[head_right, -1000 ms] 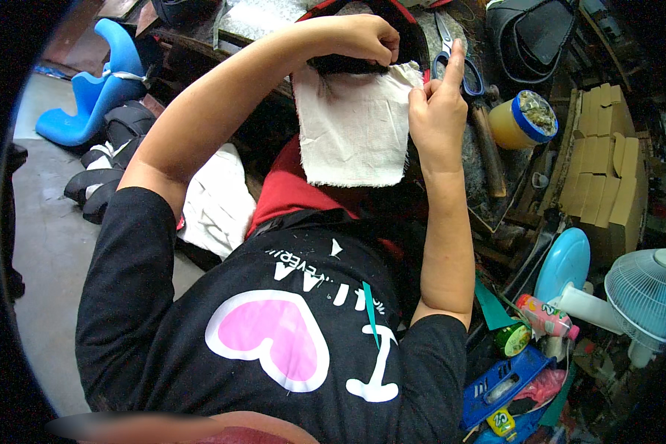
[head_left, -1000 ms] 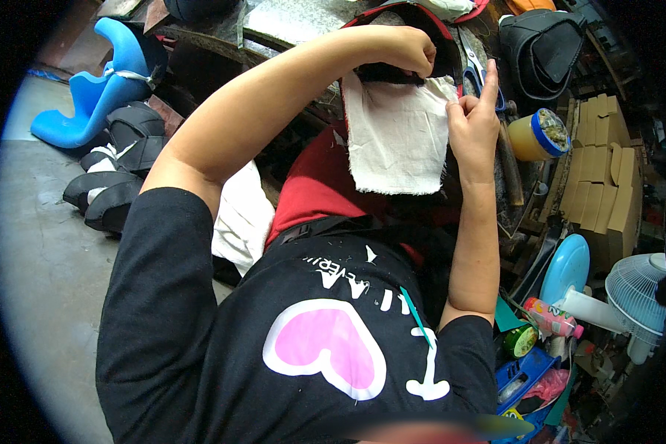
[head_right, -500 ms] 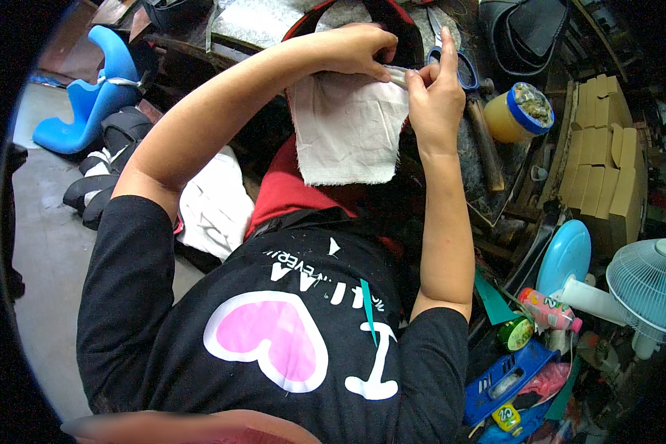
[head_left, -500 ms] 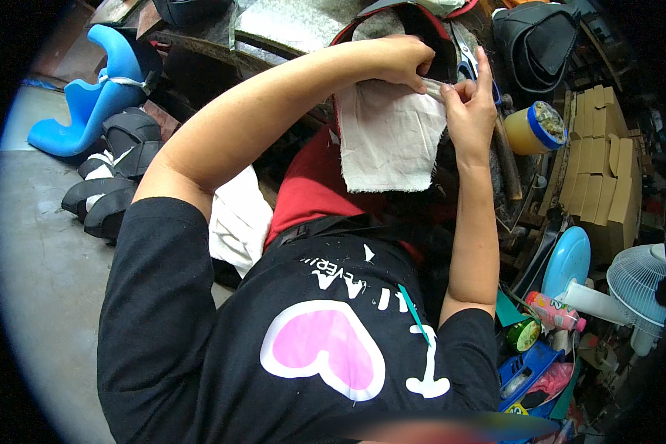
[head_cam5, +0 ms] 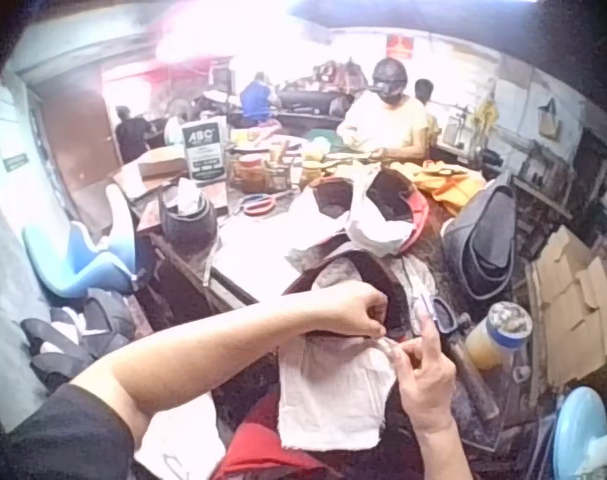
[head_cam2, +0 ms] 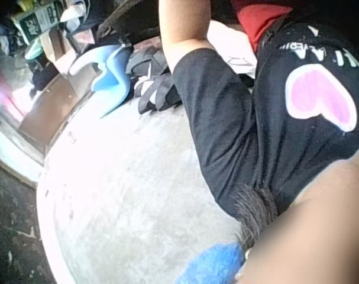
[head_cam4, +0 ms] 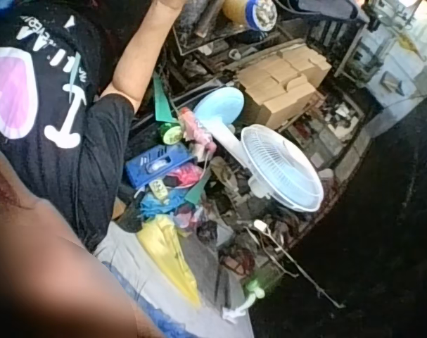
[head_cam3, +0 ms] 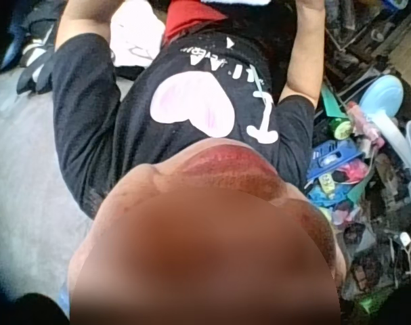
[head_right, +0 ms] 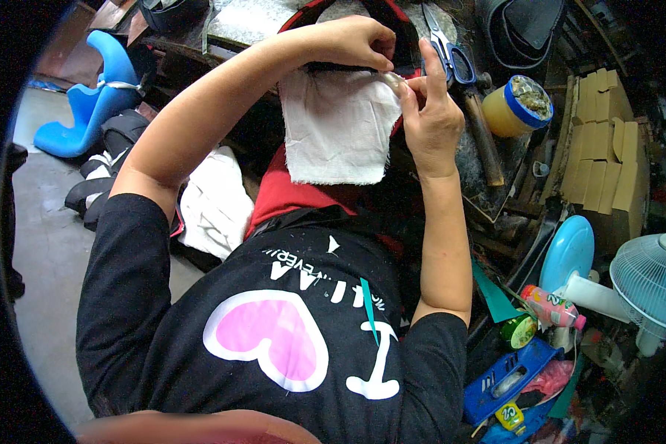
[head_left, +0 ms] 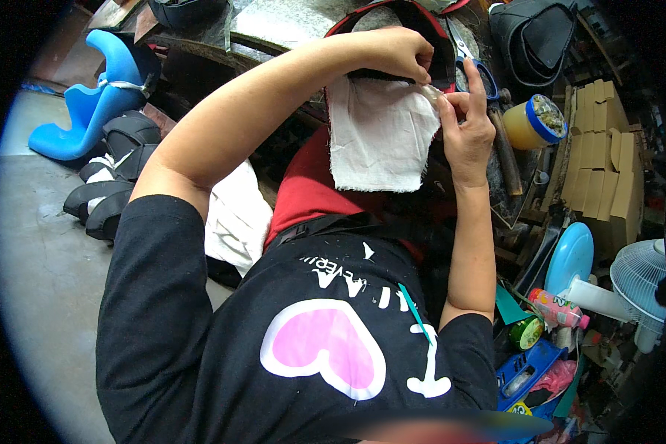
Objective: The person sews a white fabric patch onto the interior of a red and black bag using a needle and thread. They repeatedly insert the needle, pull the thread through, and trim excess thread with scissors. The bag remains on the workbench throughout.
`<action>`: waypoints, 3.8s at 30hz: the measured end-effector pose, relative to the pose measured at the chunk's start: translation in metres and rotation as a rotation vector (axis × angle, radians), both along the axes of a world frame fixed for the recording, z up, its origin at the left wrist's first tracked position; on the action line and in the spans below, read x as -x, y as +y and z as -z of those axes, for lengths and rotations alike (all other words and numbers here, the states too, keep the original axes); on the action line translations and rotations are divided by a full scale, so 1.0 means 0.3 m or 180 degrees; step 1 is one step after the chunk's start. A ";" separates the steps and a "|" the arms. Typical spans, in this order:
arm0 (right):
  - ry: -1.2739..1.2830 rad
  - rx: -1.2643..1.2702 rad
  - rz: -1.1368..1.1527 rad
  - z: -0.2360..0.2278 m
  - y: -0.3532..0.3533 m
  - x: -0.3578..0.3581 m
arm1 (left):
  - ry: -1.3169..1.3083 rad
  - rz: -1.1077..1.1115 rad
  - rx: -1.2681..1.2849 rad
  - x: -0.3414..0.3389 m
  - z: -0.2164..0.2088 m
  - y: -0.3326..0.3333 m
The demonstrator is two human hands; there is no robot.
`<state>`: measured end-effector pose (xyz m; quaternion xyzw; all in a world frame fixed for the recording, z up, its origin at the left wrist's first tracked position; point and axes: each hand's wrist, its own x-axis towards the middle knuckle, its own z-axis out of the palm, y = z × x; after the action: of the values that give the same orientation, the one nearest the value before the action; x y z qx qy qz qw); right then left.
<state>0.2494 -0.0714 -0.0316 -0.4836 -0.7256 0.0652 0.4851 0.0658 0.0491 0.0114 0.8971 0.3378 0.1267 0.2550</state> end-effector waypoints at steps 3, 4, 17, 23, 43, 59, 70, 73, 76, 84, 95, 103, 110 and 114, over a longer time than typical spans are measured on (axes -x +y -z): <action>0.0186 0.0222 0.0046 0.003 0.001 0.000 | 0.0056 0.0115 -0.0032 -0.009 -0.007 -0.002; 0.0311 0.0407 0.0087 0.003 0.002 0.000 | 0.0046 0.0159 -0.0059 -0.013 -0.009 -0.002; -0.0223 0.0271 0.0492 -0.040 0.041 -0.001 | 0.0248 0.0422 -0.1756 -0.063 0.051 -0.011; -0.1078 0.0077 0.0848 -0.053 0.053 0.005 | 0.0046 0.0311 -0.1624 -0.049 0.050 -0.021; -0.0475 0.0566 0.0650 -0.033 0.044 -0.010 | 0.0074 0.0413 -0.1626 -0.082 0.053 -0.009; -0.0605 0.0048 0.0694 -0.108 0.023 -0.057 | 0.0261 0.0258 -0.1156 -0.100 0.039 -0.019; -0.0466 0.0202 0.0062 0.009 -0.020 -0.028 | 0.0132 0.0344 -0.0914 -0.083 0.039 0.021; -0.0185 0.0449 0.0200 -0.006 -0.027 -0.016 | 0.0203 0.0287 -0.0927 -0.095 0.042 0.016; -0.1692 0.0344 0.0903 -0.013 -0.050 0.020 | 0.0128 0.0238 -0.0817 -0.097 0.049 0.024; -0.2288 -0.0154 0.0940 -0.039 -0.037 0.034 | -0.0214 0.0043 -0.0064 -0.074 0.100 0.098; -0.2223 -0.0159 0.0658 -0.061 -0.008 0.001 | -0.0169 0.0065 -0.0014 -0.071 0.082 0.097; -0.2381 -0.0359 0.0562 -0.045 0.024 0.008 | -0.0154 -0.0300 0.0498 -0.081 0.043 0.072; -0.2706 -0.0660 0.0820 -0.060 0.005 -0.077 | -0.0061 0.0053 -0.0005 -0.070 0.059 0.076; -0.3008 -0.0509 0.1028 -0.072 -0.026 -0.081 | 0.0019 0.0040 -0.0107 -0.075 0.057 0.061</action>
<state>0.2738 -0.0794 -0.0099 -0.5278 -0.7845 -0.2925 0.1430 0.0885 0.0675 -0.0057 0.9037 0.3307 0.1281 0.2397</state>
